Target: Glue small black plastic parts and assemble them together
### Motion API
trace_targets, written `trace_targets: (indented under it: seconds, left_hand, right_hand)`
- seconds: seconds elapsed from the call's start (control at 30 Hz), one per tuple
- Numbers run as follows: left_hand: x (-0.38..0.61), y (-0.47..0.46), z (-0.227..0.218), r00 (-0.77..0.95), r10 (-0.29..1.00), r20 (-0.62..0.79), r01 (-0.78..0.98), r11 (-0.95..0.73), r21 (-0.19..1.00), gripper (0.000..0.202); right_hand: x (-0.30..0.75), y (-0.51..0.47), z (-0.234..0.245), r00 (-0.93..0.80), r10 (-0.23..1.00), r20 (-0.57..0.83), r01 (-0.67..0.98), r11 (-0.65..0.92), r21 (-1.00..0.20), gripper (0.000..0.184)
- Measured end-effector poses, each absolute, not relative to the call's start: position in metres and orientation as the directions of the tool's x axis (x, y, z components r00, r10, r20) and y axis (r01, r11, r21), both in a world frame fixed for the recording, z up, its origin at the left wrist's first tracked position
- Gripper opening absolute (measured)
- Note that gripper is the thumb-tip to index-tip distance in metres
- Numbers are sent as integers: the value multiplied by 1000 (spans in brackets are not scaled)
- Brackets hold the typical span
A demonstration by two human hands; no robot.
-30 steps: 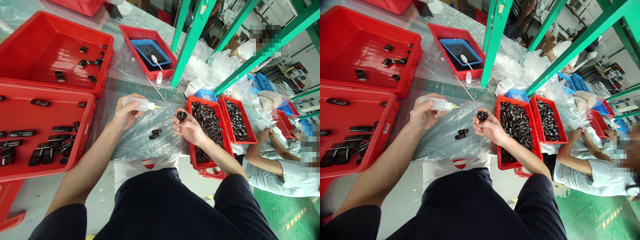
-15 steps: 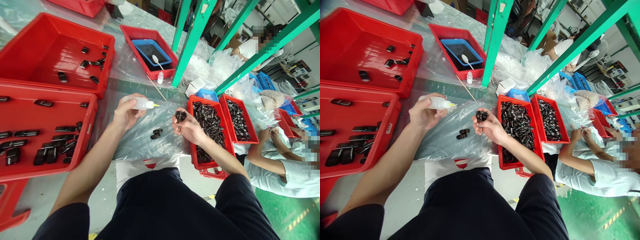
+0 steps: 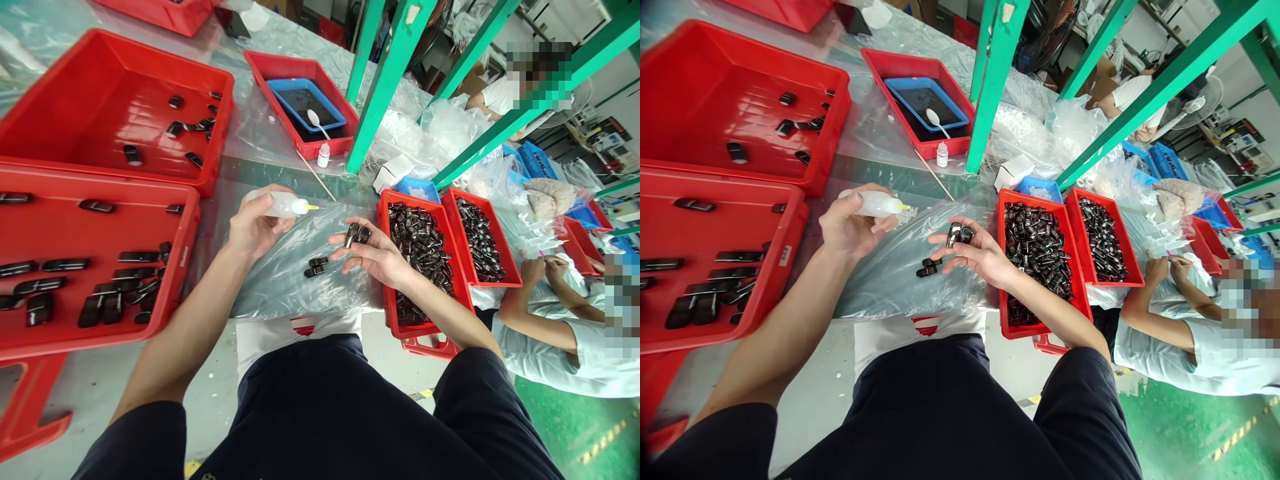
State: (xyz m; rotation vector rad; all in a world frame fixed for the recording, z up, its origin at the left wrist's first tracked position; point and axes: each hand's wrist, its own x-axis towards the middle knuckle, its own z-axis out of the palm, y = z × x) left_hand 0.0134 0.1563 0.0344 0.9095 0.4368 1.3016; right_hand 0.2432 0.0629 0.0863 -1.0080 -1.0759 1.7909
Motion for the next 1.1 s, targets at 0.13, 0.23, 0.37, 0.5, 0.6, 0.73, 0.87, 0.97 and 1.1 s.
trace_targets:
  seconds: [0.13, 0.23, 0.37, 0.5, 0.6, 0.73, 0.87, 0.97, 1.1]
  left_hand:
    - [13, 156, 34, 244, 947, 208, -633, -7, 774, 42]
    - [13, 157, 34, 260, 940, 219, -631, -7, 775, 40]
    - [13, 157, 34, 275, 933, 233, -635, -5, 772, 42]
    - [12, 157, 35, 265, 938, 222, -623, -10, 782, 46]
    - [10, 156, 36, 279, 942, 185, -621, 30, 783, 46]
    - [8, 156, 38, 302, 938, 169, -650, 73, 756, 45]
    - [9, 156, 39, 317, 930, 187, -654, 71, 753, 43]
    - [11, 156, 39, 313, 929, 195, -670, 71, 739, 43]
    - [12, 155, 38, 289, 943, 164, -673, 78, 736, 47]
  right_hand:
    - [243, 63, 80, -363, 900, -241, -183, -322, -929, 48]
    - [243, 63, 75, -388, 889, -243, -155, -323, -934, 48]
    - [241, 63, 71, -408, 872, -271, -127, -348, -929, 47]
    - [236, 64, 69, -392, 865, -314, -107, -382, -918, 47]
    - [234, 64, 68, -382, 859, -340, -98, -404, -910, 48]
    - [234, 65, 69, -381, 854, -355, -90, -416, -905, 47]
    - [236, 67, 66, -384, 851, -358, -66, -412, -909, 46]
    - [240, 73, 58, -437, 828, -350, 21, -380, -925, 46]
    - [245, 82, 49, -528, 785, -325, 447, -69, -892, 33]
